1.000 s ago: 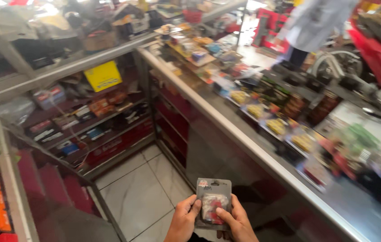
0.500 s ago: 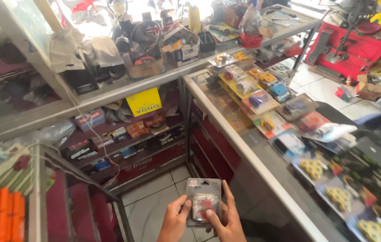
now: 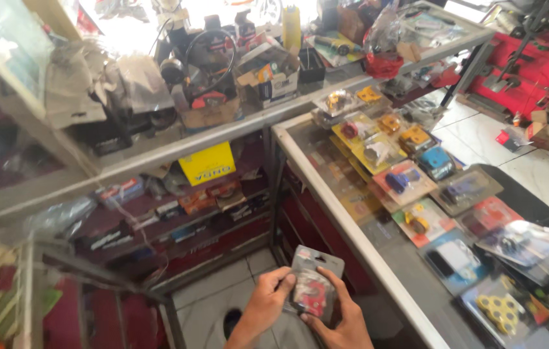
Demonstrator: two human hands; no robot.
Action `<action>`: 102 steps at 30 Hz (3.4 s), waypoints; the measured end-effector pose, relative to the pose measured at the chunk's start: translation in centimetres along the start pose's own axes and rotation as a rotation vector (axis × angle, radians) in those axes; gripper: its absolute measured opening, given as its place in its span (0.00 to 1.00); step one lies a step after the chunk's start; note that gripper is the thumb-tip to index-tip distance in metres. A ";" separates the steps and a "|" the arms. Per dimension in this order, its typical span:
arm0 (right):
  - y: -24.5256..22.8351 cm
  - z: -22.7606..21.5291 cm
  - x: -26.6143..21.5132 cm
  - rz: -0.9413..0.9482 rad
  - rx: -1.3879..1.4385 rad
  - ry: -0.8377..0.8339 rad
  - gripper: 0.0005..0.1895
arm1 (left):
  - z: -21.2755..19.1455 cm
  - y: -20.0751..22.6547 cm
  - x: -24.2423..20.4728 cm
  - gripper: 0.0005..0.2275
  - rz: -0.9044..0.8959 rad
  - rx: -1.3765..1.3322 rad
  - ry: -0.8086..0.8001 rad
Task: The person moves various packaged motorcycle parts and accessories on a glass display counter and picks up a packaged item to place it on a wall rack.
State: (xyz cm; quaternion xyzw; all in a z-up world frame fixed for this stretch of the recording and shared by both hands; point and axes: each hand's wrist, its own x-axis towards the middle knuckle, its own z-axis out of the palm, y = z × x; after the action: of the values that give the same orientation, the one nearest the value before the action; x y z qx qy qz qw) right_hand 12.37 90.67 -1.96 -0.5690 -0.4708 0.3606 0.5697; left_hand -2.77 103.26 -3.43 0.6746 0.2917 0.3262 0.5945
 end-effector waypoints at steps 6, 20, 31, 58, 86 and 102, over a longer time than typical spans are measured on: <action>3.4 0.2 5.4 0.197 -0.073 0.204 0.50 | -2.0 0.4 7.4 0.15 0.039 -0.196 -0.153; 3.8 7.5 24.6 0.063 -0.076 0.460 0.46 | -17.4 4.7 26.6 0.36 0.192 0.175 -0.647; -0.9 9.1 30.6 0.158 -0.376 0.554 0.43 | -19.0 3.8 34.6 0.37 0.262 0.219 -0.778; -4.7 7.8 33.9 0.343 -0.873 0.723 0.41 | -16.6 4.8 38.9 0.34 0.461 0.543 -0.662; -2.5 7.1 41.0 0.382 -1.026 0.757 0.41 | -16.4 3.2 42.2 0.20 0.557 0.283 -0.362; -2.6 6.5 41.4 0.406 -1.018 0.785 0.42 | -15.3 2.9 42.7 0.20 0.577 0.292 -0.382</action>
State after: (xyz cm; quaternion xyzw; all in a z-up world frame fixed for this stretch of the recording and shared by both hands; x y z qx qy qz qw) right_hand 18.14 131.59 5.21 -0.9326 -0.2238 -0.0401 0.2801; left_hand 11.53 145.66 4.67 0.8554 0.0170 0.3034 0.4194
